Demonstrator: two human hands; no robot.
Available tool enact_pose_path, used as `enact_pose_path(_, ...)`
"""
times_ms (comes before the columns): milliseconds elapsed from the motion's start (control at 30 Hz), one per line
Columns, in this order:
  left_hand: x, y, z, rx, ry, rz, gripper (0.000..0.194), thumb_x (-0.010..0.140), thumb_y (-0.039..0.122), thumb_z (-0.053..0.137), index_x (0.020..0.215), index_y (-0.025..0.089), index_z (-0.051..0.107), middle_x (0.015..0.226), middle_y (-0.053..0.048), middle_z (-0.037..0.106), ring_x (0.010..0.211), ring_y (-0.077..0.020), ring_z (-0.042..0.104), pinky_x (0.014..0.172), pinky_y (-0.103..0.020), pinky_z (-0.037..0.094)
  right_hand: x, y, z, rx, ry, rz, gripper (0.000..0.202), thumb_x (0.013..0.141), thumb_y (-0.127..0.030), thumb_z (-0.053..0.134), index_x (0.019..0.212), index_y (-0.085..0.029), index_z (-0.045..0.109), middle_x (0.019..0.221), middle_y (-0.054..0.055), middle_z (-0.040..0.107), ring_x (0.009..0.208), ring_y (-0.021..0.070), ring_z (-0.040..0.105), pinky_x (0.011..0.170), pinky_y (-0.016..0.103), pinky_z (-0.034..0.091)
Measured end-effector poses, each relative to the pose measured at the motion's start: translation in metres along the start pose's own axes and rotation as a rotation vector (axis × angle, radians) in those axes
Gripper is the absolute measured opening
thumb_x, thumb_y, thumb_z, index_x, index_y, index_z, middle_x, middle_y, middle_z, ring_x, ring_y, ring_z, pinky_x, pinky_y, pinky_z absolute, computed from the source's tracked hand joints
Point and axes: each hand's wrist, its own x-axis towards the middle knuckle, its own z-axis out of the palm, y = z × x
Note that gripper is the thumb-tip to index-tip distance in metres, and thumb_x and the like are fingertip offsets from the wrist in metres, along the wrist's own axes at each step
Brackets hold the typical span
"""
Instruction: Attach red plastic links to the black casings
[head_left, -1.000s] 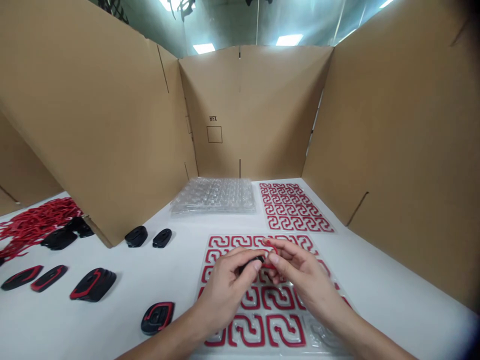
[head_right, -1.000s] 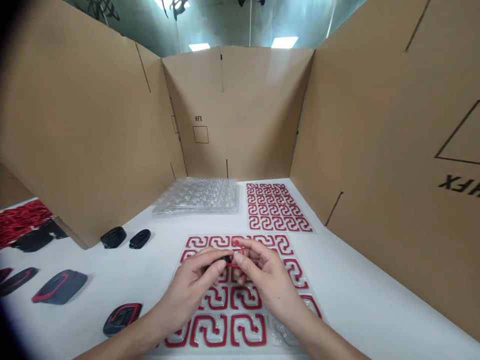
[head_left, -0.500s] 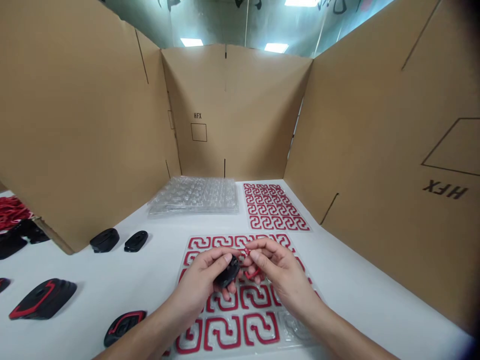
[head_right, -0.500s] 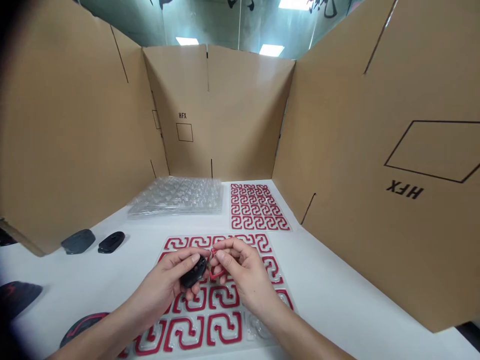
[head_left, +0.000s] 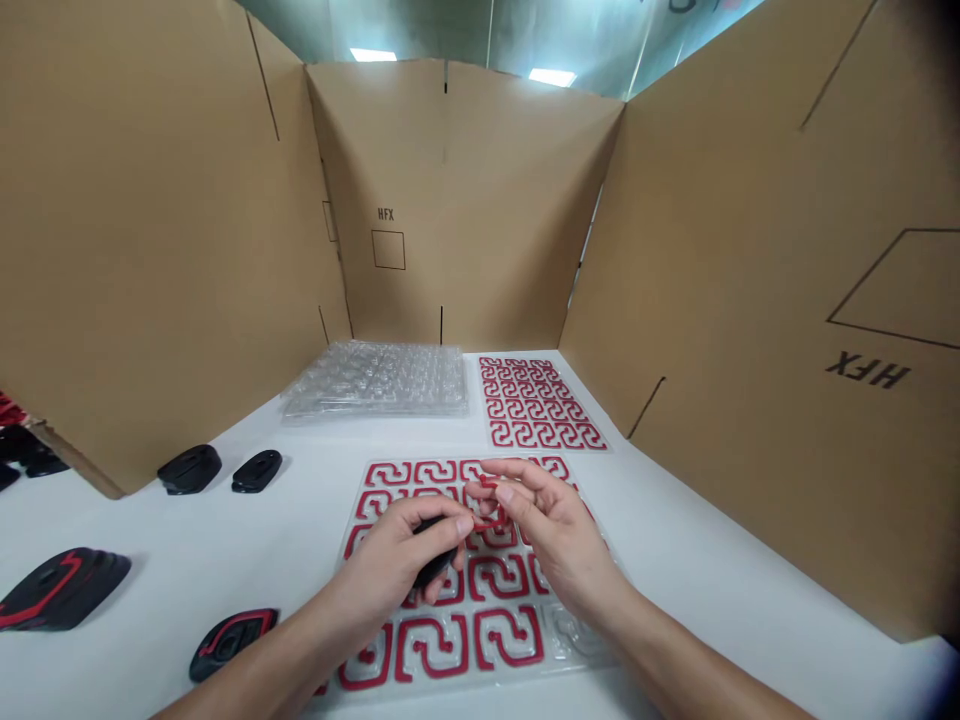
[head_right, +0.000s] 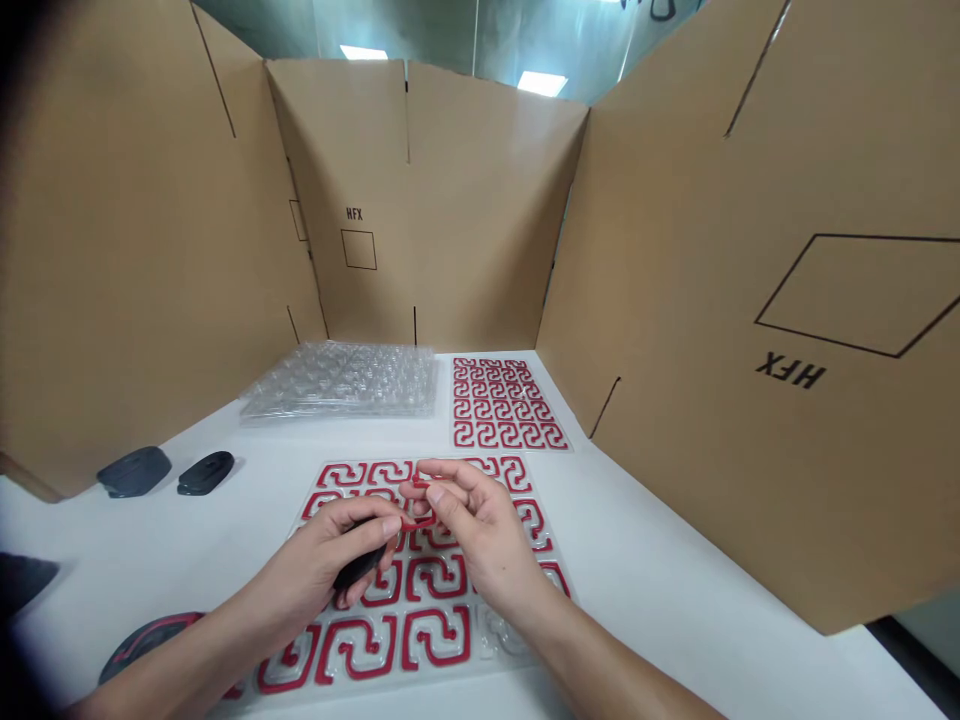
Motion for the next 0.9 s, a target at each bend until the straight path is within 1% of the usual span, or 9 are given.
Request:
enact_pose_path(200, 0.002, 0.004, -0.003, -0.003, 0.134, 0.059, 0.028, 0.079, 0.041, 0.064, 0.069, 0.016, 0.062, 0.062, 0.004, 0.059, 0.036, -0.0034, 0.042, 0.036, -0.017, 0.028, -0.003, -0.004, 0.004, -0.138, -0.009, -0.025, 0.032, 0.084, -0.037, 0.070, 0.112, -0.022, 0.065, 0.088, 0.003, 0.075, 0.085, 0.0160, 0.068, 0.073, 0.026, 0.049)
enact_pose_path(333, 0.003, 0.002, -0.006, -0.060, 0.155, 0.042, 0.027, 0.077, 0.041, 0.067, 0.070, 0.016, 0.061, 0.058, 0.004, 0.058, 0.037, -0.0032, 0.040, 0.037, -0.016, 0.026, -0.003, -0.004, 0.004, -0.231, -0.003, -0.058, 0.017, 0.083, -0.035, 0.071, 0.086, -0.018, 0.067, 0.074, 0.000, 0.069, 0.067, 0.0117, 0.062, 0.064, 0.023, 0.047)
enact_pose_path(400, 0.003, 0.002, -0.006, -0.068, 0.136, 0.035, 0.029, 0.075, 0.041, 0.068, 0.067, 0.015, 0.060, 0.056, 0.004, 0.056, 0.037, -0.0031, 0.040, 0.038, -0.016, 0.026, 0.000, -0.005, 0.001, -0.230, -0.040, -0.038, 0.020, 0.083, -0.035, 0.072, 0.077, -0.017, 0.066, 0.068, -0.001, 0.066, 0.061, 0.0105, 0.059, 0.060, 0.022, 0.045)
enact_pose_path(467, 0.002, 0.003, -0.005, -0.072, 0.124, 0.026, 0.030, 0.075, 0.042, 0.069, 0.067, 0.015, 0.060, 0.057, 0.004, 0.057, 0.037, -0.0028, 0.040, 0.039, -0.016, 0.026, 0.003, -0.007, -0.004, -0.197, -0.042, -0.032, 0.023, 0.082, -0.037, 0.072, 0.077, -0.017, 0.066, 0.066, -0.001, 0.067, 0.059, 0.0105, 0.058, 0.059, 0.022, 0.045)
enact_pose_path(600, -0.001, 0.005, -0.004, -0.110, 0.142, 0.018, 0.031, 0.073, 0.043, 0.071, 0.070, 0.015, 0.060, 0.062, 0.002, 0.063, 0.038, -0.0028, 0.041, 0.040, -0.016, 0.027, 0.010, -0.017, -0.019, -0.045, 0.130, -0.115, 0.031, 0.086, -0.047, 0.065, 0.076, -0.017, 0.064, 0.060, -0.002, 0.065, 0.052, 0.0085, 0.053, 0.052, 0.020, 0.041)
enact_pose_path(667, -0.002, 0.004, -0.004, -0.114, 0.131, 0.018, 0.030, 0.073, 0.044, 0.072, 0.073, 0.016, 0.060, 0.066, 0.001, 0.066, 0.038, -0.0032, 0.042, 0.040, -0.016, 0.027, 0.013, -0.022, -0.027, -0.012, 0.160, -0.123, 0.037, 0.087, -0.050, 0.062, 0.070, -0.017, 0.062, 0.052, -0.004, 0.059, 0.047, 0.0075, 0.049, 0.048, 0.019, 0.037)
enact_pose_path(767, -0.002, 0.002, -0.004, -0.074, 0.079, 0.016, 0.029, 0.075, 0.044, 0.070, 0.076, 0.017, 0.060, 0.068, -0.001, 0.069, 0.038, -0.0042, 0.044, 0.040, -0.016, 0.028, 0.013, -0.026, -0.030, -0.109, 0.073, -0.072, 0.031, 0.083, -0.045, 0.069, 0.071, -0.017, 0.065, 0.053, -0.003, 0.061, 0.049, 0.0079, 0.052, 0.050, 0.019, 0.039)
enact_pose_path(833, -0.003, 0.002, -0.004, -0.053, 0.047, 0.003, 0.027, 0.076, 0.043, 0.068, 0.074, 0.017, 0.060, 0.065, 0.000, 0.067, 0.039, -0.0048, 0.044, 0.041, -0.017, 0.029, 0.010, -0.025, -0.027, -0.167, -0.027, -0.022, 0.022, 0.079, -0.038, 0.075, 0.084, -0.017, 0.070, 0.065, -0.002, 0.067, 0.059, 0.0093, 0.058, 0.058, 0.021, 0.044)
enact_pose_path(900, -0.003, 0.002, -0.003, -0.048, 0.032, -0.017, 0.027, 0.077, 0.041, 0.067, 0.071, 0.016, 0.061, 0.060, 0.000, 0.065, 0.039, -0.0053, 0.044, 0.041, -0.017, 0.029, 0.007, -0.024, -0.022, -0.189, -0.134, 0.038, 0.024, 0.078, -0.036, 0.076, 0.095, -0.019, 0.072, 0.074, -0.002, 0.068, 0.065, 0.0102, 0.060, 0.064, 0.023, 0.047)
